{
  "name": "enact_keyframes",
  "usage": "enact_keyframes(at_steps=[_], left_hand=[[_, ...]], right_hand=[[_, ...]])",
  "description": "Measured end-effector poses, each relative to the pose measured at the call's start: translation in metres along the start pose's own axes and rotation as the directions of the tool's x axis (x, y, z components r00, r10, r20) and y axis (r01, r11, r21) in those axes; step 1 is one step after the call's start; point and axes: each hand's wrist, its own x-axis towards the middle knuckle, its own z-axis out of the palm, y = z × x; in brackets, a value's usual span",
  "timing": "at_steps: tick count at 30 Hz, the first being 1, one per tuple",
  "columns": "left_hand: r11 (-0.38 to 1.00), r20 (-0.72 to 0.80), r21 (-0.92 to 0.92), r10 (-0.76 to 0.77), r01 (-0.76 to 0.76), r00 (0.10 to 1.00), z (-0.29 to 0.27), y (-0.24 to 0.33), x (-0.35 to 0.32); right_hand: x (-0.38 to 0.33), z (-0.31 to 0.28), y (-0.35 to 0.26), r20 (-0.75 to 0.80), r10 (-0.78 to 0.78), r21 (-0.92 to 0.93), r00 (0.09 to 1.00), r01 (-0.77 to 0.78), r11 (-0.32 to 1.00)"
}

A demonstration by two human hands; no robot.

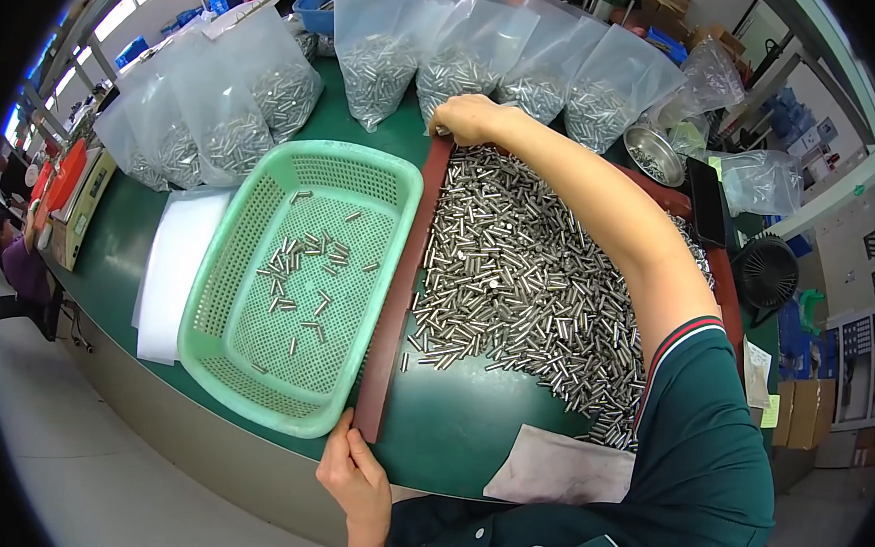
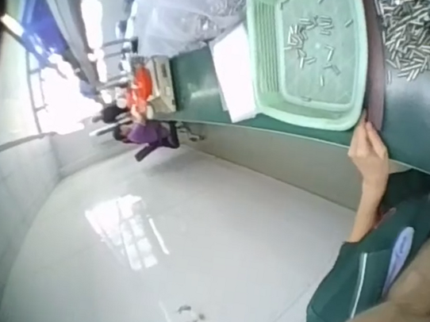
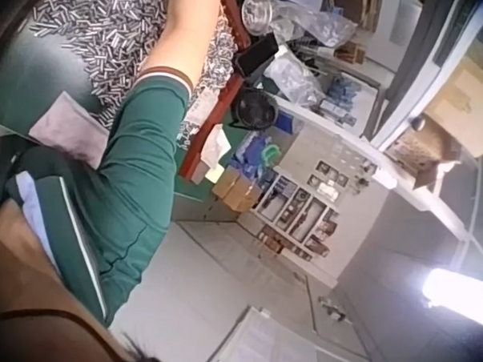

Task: The recorder is scraping or deburring small metal cylindrical parts using a hand tool at a workbench.

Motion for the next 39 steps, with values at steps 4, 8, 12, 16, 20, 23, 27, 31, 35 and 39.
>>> enact_keyframes(at_steps=[4, 8, 12, 16, 20, 23, 27, 31, 35, 39], left_hand=[[0.991, 0.026, -0.102, -0.079, 0.082, 0.997, 0.0, 0.0, 0.0], [0.995, 0.002, -0.096, -0.038, 0.038, 0.999, 0.004, -0.002, 0.0], [0.996, -0.002, -0.089, -0.023, 0.023, 1.0, 0.002, -0.004, 0.0], [0.995, 0.004, -0.089, -0.035, 0.035, 0.999, 0.004, -0.003, 0.0], [0.99, -0.035, -0.139, 0.02, -0.025, 0.999, 0.007, -0.01, -0.004], [0.996, 0.058, -0.068, -0.045, 0.049, 0.997, 0.003, -0.002, -0.001], [0.992, 0.005, -0.123, -0.028, 0.029, 1.0, 0.008, -0.005, -0.002], [0.993, 0.037, -0.111, -0.024, 0.028, 0.999, 0.005, -0.004, 0.001], [0.99, 0.058, -0.135, -0.021, 0.028, 0.998, 0.002, -0.008, 0.001], [0.986, 0.054, -0.165, -0.013, 0.022, 0.998, 0.003, -0.008, 0.001]], right_hand=[[0.002, 0.001, 0.005, 0.006, -0.004, 0.03, 1.0, 0.004, 1.0], [0.011, 0.004, 0.019, 0.057, 0.075, 0.221, 0.996, -0.086, 0.971], [0.011, 0.004, 0.015, 0.074, 0.11, 0.258, 0.991, -0.126, 0.958], [0.006, -0.003, 0.009, 0.018, 0.204, 0.273, 0.979, -0.201, 0.941], [0.006, -0.001, -0.001, 0.011, 0.234, 0.265, 0.972, -0.229, 0.937], [0.001, 0.006, -0.002, -0.022, 0.281, 0.262, 0.96, -0.266, 0.928], [-0.006, 0.016, 0.0, -0.016, 0.22, 0.303, 0.975, -0.205, 0.931], [-0.018, 0.013, 0.004, -0.04, 0.18, 0.337, 0.983, -0.156, 0.929], [-0.036, -0.021, 0.003, 0.003, 0.268, 0.562, 0.963, -0.224, 0.796], [-0.014, 0.001, 0.014, -0.107, 0.096, 0.232, 0.99, -0.069, 0.97]])
